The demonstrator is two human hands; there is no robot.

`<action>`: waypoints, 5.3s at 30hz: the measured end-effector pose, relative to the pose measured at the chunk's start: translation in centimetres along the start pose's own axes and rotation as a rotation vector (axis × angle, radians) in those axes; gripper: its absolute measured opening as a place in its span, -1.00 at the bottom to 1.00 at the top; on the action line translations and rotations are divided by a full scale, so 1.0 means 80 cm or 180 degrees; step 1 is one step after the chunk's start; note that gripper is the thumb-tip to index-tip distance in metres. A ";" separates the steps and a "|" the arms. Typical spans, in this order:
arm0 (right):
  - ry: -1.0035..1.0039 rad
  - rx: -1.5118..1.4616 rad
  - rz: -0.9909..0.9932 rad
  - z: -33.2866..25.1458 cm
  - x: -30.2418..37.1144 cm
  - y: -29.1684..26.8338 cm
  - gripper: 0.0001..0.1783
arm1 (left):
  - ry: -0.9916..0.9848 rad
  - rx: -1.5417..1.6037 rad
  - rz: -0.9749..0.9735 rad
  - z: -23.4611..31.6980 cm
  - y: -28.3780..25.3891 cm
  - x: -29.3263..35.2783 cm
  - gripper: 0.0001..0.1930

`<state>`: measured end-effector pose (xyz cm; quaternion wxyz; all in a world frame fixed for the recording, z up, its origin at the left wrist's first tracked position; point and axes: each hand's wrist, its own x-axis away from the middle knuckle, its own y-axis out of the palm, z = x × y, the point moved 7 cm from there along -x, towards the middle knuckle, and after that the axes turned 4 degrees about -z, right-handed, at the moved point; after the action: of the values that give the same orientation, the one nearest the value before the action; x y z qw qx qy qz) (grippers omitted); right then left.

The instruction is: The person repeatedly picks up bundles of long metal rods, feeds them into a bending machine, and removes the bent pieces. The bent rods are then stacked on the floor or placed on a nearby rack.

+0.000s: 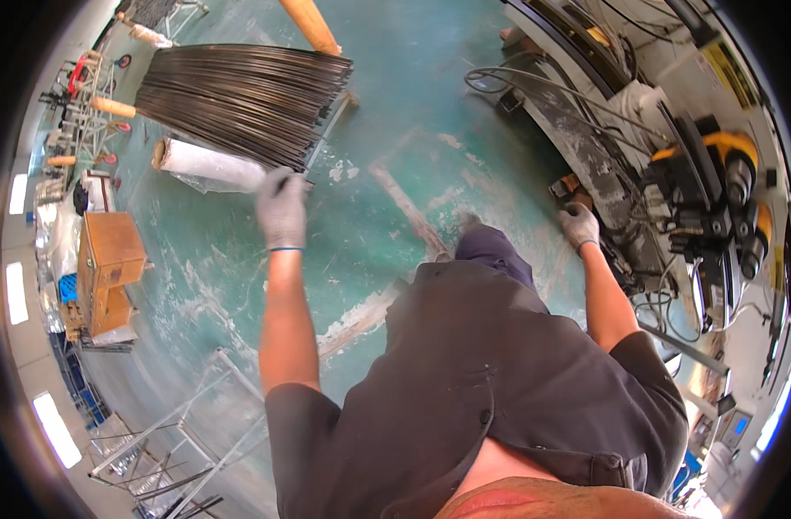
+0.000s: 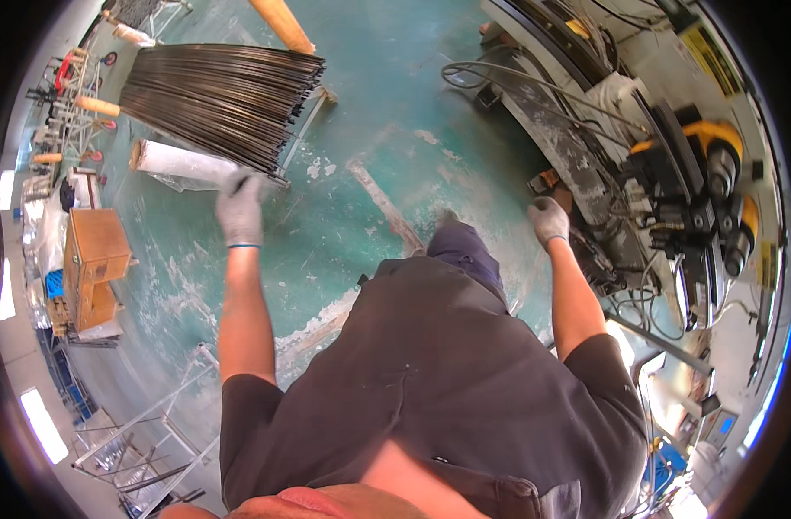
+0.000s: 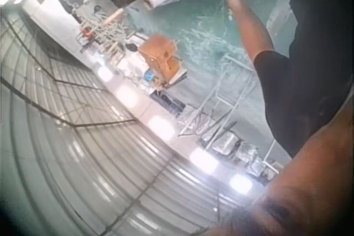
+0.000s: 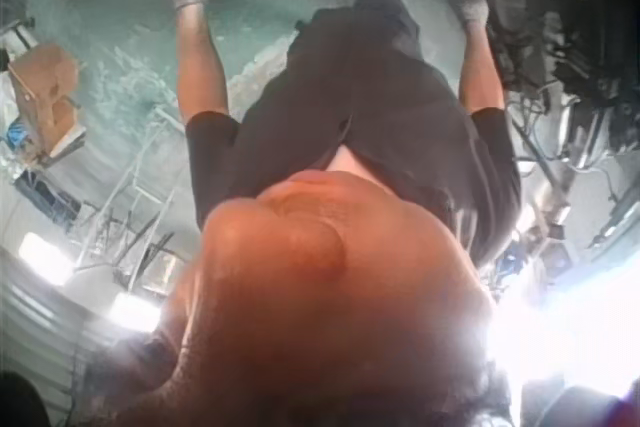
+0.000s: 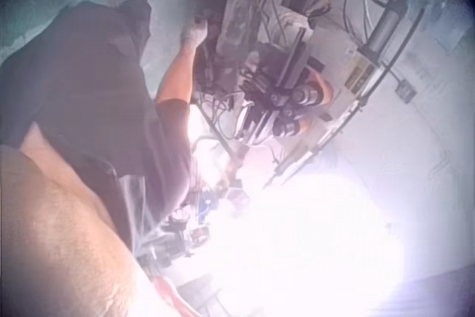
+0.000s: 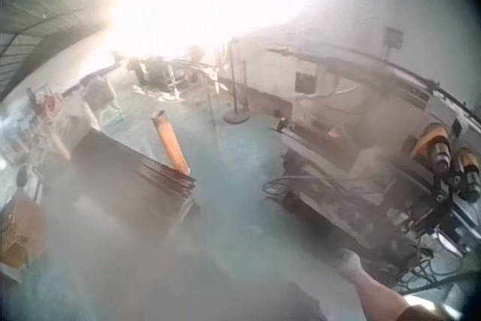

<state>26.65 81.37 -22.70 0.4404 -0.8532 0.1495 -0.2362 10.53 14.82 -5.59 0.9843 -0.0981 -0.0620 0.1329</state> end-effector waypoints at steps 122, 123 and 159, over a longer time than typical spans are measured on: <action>0.1027 -0.5486 0.5099 0.253 0.012 -0.383 -0.77 | -0.1261 0.2192 -0.4110 0.279 0.912 -0.218 -0.67; 0.1044 -0.5476 0.5077 0.234 -0.003 -0.400 -0.80 | -0.1450 0.1945 -0.3819 0.278 0.918 -0.202 -0.61; 0.2979 -0.3657 0.5286 0.332 -0.045 -0.441 -0.19 | -0.2057 0.1770 -0.3587 0.237 1.084 -0.005 -0.56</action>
<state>39.45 121.13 -7.93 -0.0985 -0.3920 0.9126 -0.0623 -14.33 100.07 -5.37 0.8242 0.2484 -0.3562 -0.3635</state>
